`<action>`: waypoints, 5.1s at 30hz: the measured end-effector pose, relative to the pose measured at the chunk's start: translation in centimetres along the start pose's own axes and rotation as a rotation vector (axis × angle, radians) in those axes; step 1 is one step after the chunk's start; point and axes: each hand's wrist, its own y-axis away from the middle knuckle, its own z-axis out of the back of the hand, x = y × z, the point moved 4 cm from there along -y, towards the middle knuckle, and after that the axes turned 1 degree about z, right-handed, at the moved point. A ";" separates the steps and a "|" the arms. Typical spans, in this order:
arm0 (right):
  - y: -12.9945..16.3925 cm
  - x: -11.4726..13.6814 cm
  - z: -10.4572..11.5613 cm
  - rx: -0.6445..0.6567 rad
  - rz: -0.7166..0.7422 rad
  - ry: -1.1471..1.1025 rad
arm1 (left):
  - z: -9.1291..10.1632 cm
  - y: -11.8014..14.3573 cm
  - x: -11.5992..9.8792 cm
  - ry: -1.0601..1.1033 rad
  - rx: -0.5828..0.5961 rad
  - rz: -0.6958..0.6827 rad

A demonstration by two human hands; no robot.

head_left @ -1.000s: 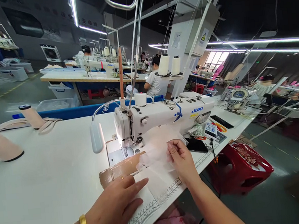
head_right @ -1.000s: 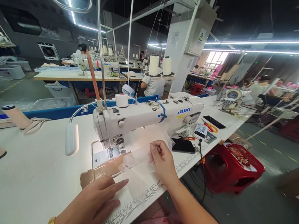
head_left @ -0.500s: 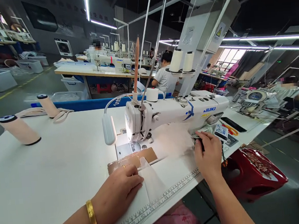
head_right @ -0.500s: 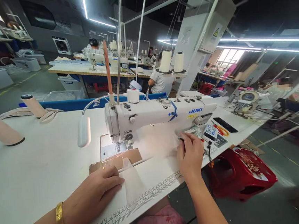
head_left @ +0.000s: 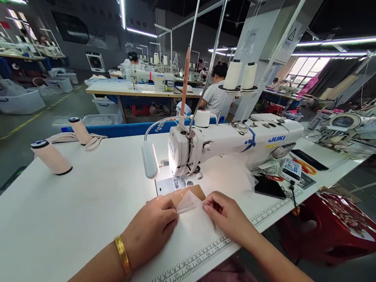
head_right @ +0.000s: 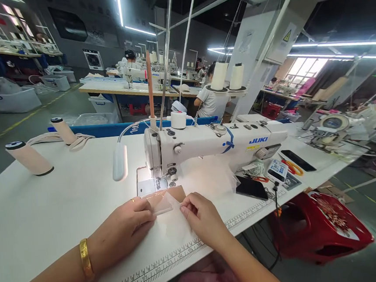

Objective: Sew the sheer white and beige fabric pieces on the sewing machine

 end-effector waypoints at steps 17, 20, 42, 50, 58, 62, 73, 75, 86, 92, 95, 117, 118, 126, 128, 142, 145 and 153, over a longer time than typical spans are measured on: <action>0.7 2.5 -1.9 0.209 -0.004 -0.274 | 0.0 -0.9 -0.5 0.362 -0.065 0.226; 0.5 3.8 -2.3 0.174 0.038 -0.197 | 0.0 -0.6 -1.1 0.327 -0.076 0.194; 0.4 0.7 -0.9 0.276 -0.082 -0.622 | 0.9 -0.5 1.7 0.778 0.079 0.580; -2.4 3.4 1.6 0.283 0.218 0.091 | -0.5 -0.6 1.3 0.740 0.088 0.616; -6.6 3.5 -2.7 0.577 0.145 -0.106 | 0.4 -0.7 1.3 0.805 0.044 0.648; -6.7 2.7 -3.3 0.556 0.105 -0.275 | 0.2 -0.9 1.9 0.927 0.089 0.684; -6.4 2.2 -3.0 0.396 0.069 -0.321 | -0.3 -2.5 1.8 0.886 0.102 0.687; -6.3 2.3 -3.2 0.389 0.070 -0.321 | -0.3 -2.4 1.7 0.863 0.103 0.685; -5.8 2.2 -3.5 0.344 0.098 -0.294 | -0.4 -1.8 1.5 0.805 -0.041 0.728; -5.6 2.3 -3.6 0.294 0.127 -0.252 | -0.5 -1.9 1.2 0.788 -0.114 0.710; -5.4 2.3 -3.6 0.271 0.142 -0.241 | -0.6 -1.9 1.2 0.780 -0.133 0.701; -5.3 2.5 -3.6 0.171 0.230 -0.105 | -0.7 -1.6 1.3 0.856 -0.135 0.731; -5.2 2.5 -3.7 0.166 0.237 -0.097 | -0.8 -1.6 1.3 0.855 -0.138 0.729; -5.1 2.5 -3.8 0.152 0.220 -0.065 | -0.6 -1.8 1.2 0.833 -0.170 0.744; -5.2 2.6 -3.8 0.153 0.213 -0.060 | -0.7 -1.8 1.2 0.867 -0.156 0.744; -5.6 2.2 -3.9 0.157 0.106 0.001 | 0.2 -2.2 1.1 0.526 -0.130 0.591; -5.9 2.1 -4.3 0.138 0.106 0.134 | -0.4 -2.4 1.4 0.272 -0.107 0.576; -6.7 2.0 -4.8 0.135 0.151 0.316 | -1.1 -2.5 1.1 -0.124 -0.258 0.259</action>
